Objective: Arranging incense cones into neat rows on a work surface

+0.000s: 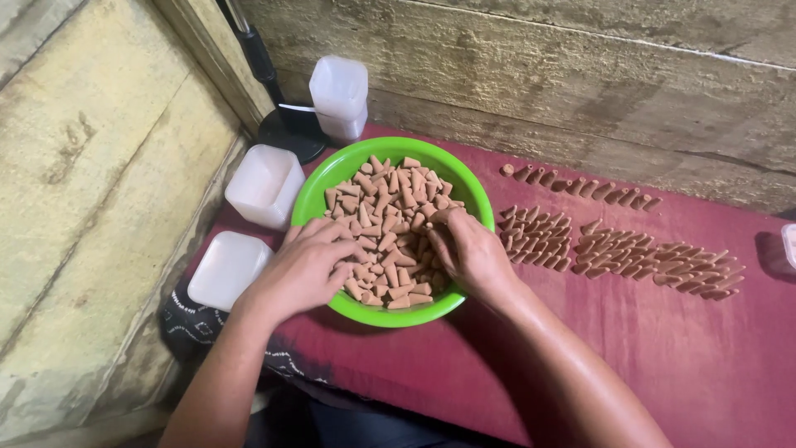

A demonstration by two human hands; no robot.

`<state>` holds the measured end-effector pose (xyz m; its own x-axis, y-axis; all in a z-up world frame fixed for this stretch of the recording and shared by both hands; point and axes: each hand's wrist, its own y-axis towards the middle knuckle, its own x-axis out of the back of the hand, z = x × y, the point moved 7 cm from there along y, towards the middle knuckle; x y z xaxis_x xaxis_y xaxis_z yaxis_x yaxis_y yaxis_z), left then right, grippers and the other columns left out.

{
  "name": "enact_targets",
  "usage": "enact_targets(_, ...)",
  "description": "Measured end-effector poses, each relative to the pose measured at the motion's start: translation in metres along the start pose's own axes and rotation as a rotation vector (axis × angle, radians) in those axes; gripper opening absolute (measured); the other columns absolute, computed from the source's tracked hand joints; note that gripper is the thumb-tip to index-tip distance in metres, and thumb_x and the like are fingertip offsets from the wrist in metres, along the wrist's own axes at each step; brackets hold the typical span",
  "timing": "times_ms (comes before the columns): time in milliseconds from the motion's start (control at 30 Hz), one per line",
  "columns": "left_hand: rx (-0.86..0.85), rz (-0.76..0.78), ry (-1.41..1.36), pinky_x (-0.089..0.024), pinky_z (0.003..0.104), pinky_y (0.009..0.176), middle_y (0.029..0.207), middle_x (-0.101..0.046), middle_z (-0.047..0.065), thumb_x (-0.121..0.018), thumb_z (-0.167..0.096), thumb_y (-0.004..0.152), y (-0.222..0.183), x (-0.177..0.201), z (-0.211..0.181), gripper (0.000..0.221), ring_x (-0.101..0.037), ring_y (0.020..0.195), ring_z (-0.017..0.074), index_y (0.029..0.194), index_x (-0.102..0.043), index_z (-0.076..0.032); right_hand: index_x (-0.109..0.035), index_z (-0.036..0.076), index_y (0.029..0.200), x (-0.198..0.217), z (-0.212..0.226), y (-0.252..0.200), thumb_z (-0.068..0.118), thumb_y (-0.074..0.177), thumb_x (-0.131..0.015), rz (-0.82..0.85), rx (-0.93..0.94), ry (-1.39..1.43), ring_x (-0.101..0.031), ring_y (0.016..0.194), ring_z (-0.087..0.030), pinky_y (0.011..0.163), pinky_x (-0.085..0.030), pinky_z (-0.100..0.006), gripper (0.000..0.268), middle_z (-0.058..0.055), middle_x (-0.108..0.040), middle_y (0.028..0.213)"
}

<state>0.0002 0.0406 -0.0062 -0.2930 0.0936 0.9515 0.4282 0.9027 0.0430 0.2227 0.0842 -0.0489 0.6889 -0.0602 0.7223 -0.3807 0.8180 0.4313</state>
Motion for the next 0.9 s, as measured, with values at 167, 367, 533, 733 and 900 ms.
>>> enact_targets(167, 0.050, 0.089, -0.047, -0.047, 0.050, 0.094, 0.115, -0.067, 0.007, -0.068, -0.020, 0.086, -0.006, 0.003, -0.009, 0.021, -0.056, 0.115, 0.0322, 0.106, -0.075, -0.021, -0.059, 0.018, 0.118, 0.000, 0.002, -0.001, 0.026, 0.097, -0.066, 0.008, -0.003, 0.014, -0.069, 0.089, -0.038, 0.071, -0.058, -0.054, 0.023, -0.012, -0.065, 0.090)
enact_targets(367, 0.050, 0.115, -0.067, -0.050, 0.046, 0.092, 0.112, -0.069, 0.007, -0.058, -0.008, 0.092, -0.004, -0.025, 0.008, 0.025, -0.059, 0.115, 0.0309, 0.109, -0.074, -0.019, -0.060, 0.016, 0.115, 0.008, 0.007, 0.002, 0.025, 0.097, -0.066, 0.011, -0.011, 0.017, -0.069, 0.089, -0.040, 0.071, -0.058, -0.055, 0.021, -0.014, -0.066, 0.089)
enact_targets(533, 0.044, 0.068, -0.089, -0.049, 0.043, 0.090, 0.113, -0.070, 0.001, -0.062, -0.016, 0.091, -0.008, -0.035, 0.019, 0.019, -0.059, 0.112, 0.0274, 0.108, -0.070, -0.024, -0.061, 0.016, 0.115, 0.007, 0.008, 0.003, 0.024, 0.096, -0.067, 0.007, 0.006, 0.018, -0.070, 0.090, -0.040, 0.072, -0.058, -0.053, 0.022, -0.014, -0.066, 0.089)
enact_targets(733, 0.091, 0.052, -0.268, -0.049, 0.046, 0.094, 0.113, -0.075, 0.007, -0.051, -0.006, 0.096, -0.010, -0.006, -0.001, 0.034, -0.063, 0.114, 0.0316, 0.122, -0.068, -0.018, -0.061, 0.014, 0.115, 0.007, 0.005, 0.003, 0.023, 0.096, -0.067, 0.002, 0.003, 0.037, -0.069, 0.089, -0.042, 0.071, -0.057, -0.056, 0.022, -0.017, -0.066, 0.088)
enact_targets(900, 0.013, 0.007, -0.285, -0.048, 0.048, 0.100, 0.112, -0.072, 0.011, -0.064, -0.003, 0.086, -0.018, 0.007, -0.011, 0.023, -0.062, 0.117, 0.0365, 0.104, -0.074, -0.012, -0.062, 0.017, 0.115, 0.001, -0.005, 0.001, 0.025, 0.095, -0.067, 0.021, -0.011, 0.054, -0.069, 0.092, -0.041, 0.074, -0.058, -0.053, 0.022, -0.015, -0.066, 0.089)
